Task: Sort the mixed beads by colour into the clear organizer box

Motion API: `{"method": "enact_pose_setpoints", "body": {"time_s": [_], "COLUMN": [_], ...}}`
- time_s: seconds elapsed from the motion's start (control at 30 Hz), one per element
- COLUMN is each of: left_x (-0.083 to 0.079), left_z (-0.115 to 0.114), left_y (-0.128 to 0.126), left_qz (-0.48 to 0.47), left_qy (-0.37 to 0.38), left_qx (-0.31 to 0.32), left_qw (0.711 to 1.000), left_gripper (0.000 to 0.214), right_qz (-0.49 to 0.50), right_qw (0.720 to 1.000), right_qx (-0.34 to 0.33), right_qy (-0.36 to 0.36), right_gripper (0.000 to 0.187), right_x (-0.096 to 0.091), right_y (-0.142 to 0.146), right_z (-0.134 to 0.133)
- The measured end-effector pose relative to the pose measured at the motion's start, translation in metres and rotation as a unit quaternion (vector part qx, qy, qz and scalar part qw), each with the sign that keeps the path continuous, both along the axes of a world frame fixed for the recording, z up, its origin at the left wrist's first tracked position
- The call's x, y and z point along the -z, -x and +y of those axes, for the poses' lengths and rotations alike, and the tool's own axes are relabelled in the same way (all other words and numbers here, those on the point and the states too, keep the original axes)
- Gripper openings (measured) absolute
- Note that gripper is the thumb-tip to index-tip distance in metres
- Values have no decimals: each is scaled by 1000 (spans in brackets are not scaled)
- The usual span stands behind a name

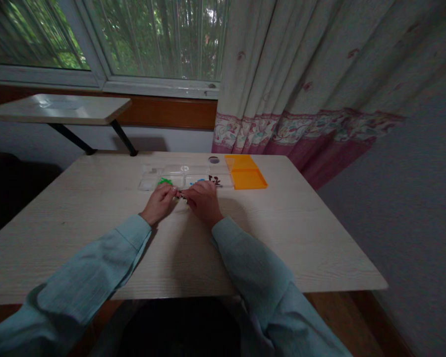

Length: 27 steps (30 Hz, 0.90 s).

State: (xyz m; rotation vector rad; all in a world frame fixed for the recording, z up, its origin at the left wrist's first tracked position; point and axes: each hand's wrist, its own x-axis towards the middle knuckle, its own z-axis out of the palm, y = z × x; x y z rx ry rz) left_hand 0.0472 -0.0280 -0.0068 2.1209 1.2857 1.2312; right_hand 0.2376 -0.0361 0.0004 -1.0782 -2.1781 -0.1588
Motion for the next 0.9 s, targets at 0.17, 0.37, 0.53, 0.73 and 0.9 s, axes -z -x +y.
{"method": "enact_pose_setpoints", "body": {"time_s": [0.17,0.37,0.53,0.73,0.9], "left_x": [2,4,3,4,4], "left_z": [2,5,4,4,4], "left_y": [5,8,7,6,7], "left_qz": [5,16,24,22,30], "left_qy": [4,-4,-11,-18,-23], "left_qx": [-23,-38,-33,-33,-40], "left_qw": [1000,999,999,999,998], "left_gripper": [35,34,33,32,30], "right_qz": [55,82,68,51,55], "right_qw": [993,973,958,956,957], "right_qx": [101,215,277,283,281], "right_qy": [-23,11,28,51,54], "right_gripper": [23,27,28,29,30], "right_x": [0,5,15,16,14], "right_y": [-27,-60,-64,-63,-62], "right_z": [18,35,38,40,38]}}
